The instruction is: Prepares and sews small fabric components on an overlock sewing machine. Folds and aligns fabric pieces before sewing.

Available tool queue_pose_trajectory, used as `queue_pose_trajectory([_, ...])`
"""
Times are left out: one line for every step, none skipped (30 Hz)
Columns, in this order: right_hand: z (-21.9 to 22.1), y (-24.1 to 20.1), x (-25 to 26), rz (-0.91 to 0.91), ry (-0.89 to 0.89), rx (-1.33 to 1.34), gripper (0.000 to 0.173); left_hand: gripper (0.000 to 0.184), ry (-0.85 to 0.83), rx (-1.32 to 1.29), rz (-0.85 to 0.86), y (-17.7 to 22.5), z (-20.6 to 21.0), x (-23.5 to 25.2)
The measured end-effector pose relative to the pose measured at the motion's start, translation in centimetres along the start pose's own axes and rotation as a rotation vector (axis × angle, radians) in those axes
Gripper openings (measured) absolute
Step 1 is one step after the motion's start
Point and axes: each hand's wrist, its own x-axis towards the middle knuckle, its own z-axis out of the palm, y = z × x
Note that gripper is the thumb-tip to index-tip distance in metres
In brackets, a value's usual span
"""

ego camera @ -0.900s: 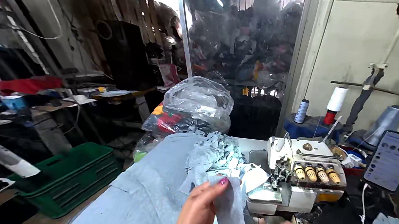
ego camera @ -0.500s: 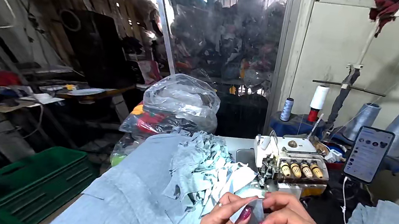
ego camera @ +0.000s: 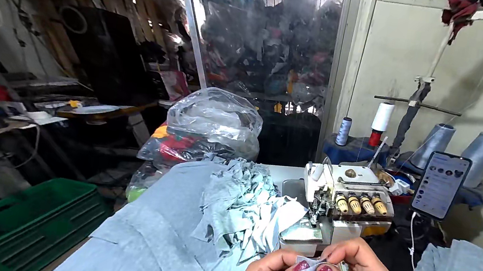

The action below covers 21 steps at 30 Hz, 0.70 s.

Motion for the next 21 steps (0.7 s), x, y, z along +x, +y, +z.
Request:
queue_pose_trajectory([0.1, -0.1, 0.0, 0.002, 0.011, 0.006, 0.013, 0.012, -0.009, 0.009, 0.002, 0.0, -0.1, 0.0])
queue_pose_trajectory([0.2, -0.1, 0.0, 0.001, 0.023, 0.013, 0.012, 0.014, -0.037, 0.011, 0.012, 0.0, -0.2, -0.1])
queue_pose_trajectory([0.3, 0.0, 0.0, 0.0, 0.036, 0.022, 0.011, 0.019, -0.085, 0.005, 0.027, -0.1, -0.4, -0.1])
queue_pose_trajectory([0.3, 0.0, 0.0, -0.001, 0.049, 0.027, 0.01, 0.025, -0.136, -0.013, 0.042, -0.2, -0.7, -0.2])
queue_pose_trajectory([0.4, 0.0, 0.0, -0.001, 0.058, 0.027, 0.008, 0.028, -0.169, -0.007, 0.064, -0.4, -0.8, -0.3])
queue_pose_trajectory([0.4, 0.1, -0.1, -0.002, 0.061, 0.024, 0.008, 0.027, -0.166, 0.03, 0.094, -0.6, -0.7, -0.5])
queue_pose_trajectory([0.4, 0.1, 0.0, -0.005, 0.054, 0.019, 0.007, 0.023, -0.129, 0.086, 0.125, -0.9, -0.4, -0.7])
queue_pose_trajectory([0.3, 0.1, 0.0, -0.004, 0.029, 0.009, 0.009, 0.017, -0.078, 0.14, 0.149, -1.0, -0.2, -0.8])
queue_pose_trajectory([0.0, 0.0, 0.2, 0.003, -0.021, -0.009, 0.012, 0.014, -0.039, 0.17, 0.164, -1.1, -0.2, -0.7])
queue_pose_trajectory([-0.3, -0.2, 0.6, 0.011, -0.093, -0.032, 0.018, 0.012, -0.023, 0.183, 0.175, -1.1, -0.3, -0.6])
queue_pose_trajectory([-0.7, -0.3, 1.1, 0.016, -0.171, -0.051, 0.02, 0.012, -0.028, 0.182, 0.181, -1.1, -0.4, -0.3])
queue_pose_trajectory([-1.0, -0.3, 1.6, 0.009, -0.23, -0.06, 0.018, 0.014, -0.044, 0.168, 0.174, -1.1, -0.5, -0.1])
queue_pose_trajectory([-1.2, -0.1, 2.1, -0.013, -0.263, -0.057, 0.013, 0.019, -0.065, 0.142, 0.143, -1.1, -0.7, 0.1])
queue_pose_trajectory([-1.3, 0.3, 2.5, -0.04, -0.261, -0.052, 0.01, 0.028, -0.094, 0.112, 0.083, -1.3, -0.9, 0.1])
queue_pose_trajectory([-1.5, 0.9, 2.8, -0.058, -0.228, -0.053, 0.011, 0.035, -0.124, 0.096, -0.006, -1.6, -1.3, 0.1])
queue_pose_trajectory([-1.7, 1.7, 3.1, -0.059, -0.17, -0.063, 0.012, 0.037, -0.115, 0.092, -0.114, -2.1, -1.6, 0.1])
queue_pose_trajectory([-1.9, 2.8, 3.1, -0.04, -0.095, -0.089, 0.015, 0.033, -0.07, 0.092, -0.217, -2.7, -2.1, 0.1])
queue_pose_trajectory([-2.2, 4.3, 3.0, 0.0, -0.015, -0.127, 0.016, 0.03, 0.004, 0.09, -0.297, -3.4, -2.7, 0.4])
queue_pose_trajectory([-2.3, 6.0, 2.7, 0.062, 0.061, -0.17, 0.018, 0.029, 0.088, 0.092, -0.342, -4.0, -3.4, 1.0])
queue_pose_trajectory([-2.3, 7.7, 2.1, 0.147, 0.115, -0.206, 0.019, 0.027, 0.168, 0.12, -0.359, -4.5, -4.1, 1.7])
queue_pose_trajectory([-2.1, 9.3, 1.5, 0.245, 0.148, -0.234, 0.019, 0.026, 0.231, 0.185, -0.355, -5.1, -4.9, 2.6])
